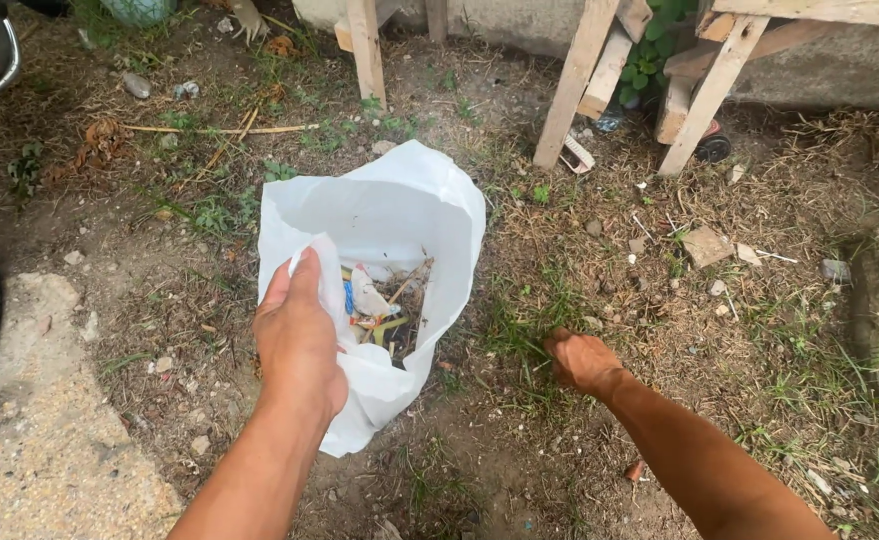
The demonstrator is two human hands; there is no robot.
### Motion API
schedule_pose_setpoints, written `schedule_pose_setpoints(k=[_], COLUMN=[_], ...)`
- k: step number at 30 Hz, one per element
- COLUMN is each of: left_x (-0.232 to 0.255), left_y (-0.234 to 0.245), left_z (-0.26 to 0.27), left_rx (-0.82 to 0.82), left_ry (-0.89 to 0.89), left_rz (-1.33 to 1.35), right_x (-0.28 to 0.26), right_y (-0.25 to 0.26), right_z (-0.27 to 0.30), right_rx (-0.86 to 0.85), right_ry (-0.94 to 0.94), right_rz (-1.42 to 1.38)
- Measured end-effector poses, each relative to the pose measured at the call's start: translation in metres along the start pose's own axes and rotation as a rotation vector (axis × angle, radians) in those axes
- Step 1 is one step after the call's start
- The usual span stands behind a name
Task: Picking up trash, dried leaves, and debris from the ground around a motorcycle and placing them into a white plastic bag.
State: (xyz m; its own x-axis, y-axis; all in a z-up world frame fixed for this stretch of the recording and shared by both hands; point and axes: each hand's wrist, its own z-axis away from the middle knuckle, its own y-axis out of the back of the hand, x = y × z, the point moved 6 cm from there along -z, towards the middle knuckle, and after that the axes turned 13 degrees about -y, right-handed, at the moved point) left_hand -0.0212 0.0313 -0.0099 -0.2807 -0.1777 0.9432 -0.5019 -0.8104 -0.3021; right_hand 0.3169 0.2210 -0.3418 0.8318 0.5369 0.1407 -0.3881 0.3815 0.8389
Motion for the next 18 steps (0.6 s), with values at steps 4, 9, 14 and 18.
schedule_pose_setpoints(k=[4, 9, 14, 18], left_x=[-0.003, -0.001, 0.011, 0.009], left_y=[0.008, 0.016, 0.021, 0.024], left_z=[-0.003, -0.004, 0.002, 0.002], left_rx=[0.027, -0.014, -0.015, -0.010], left_ry=[0.032, -0.002, 0.017, 0.024], left_rz=[-0.026, 0.021, -0.012, 0.010], right_x=[0.011, 0.008, -0.014, -0.030], right_y=[0.012, 0.000, -0.013, 0.028], right_z=[0.012, 0.011, 0.004, 0.033], right_rx=[-0.099, -0.030, 0.105, 0.055], right_ry=[-0.146, -0.093, 0.011, -0.066], right_rz=[-0.284, -0.296, -0.059, 0.183])
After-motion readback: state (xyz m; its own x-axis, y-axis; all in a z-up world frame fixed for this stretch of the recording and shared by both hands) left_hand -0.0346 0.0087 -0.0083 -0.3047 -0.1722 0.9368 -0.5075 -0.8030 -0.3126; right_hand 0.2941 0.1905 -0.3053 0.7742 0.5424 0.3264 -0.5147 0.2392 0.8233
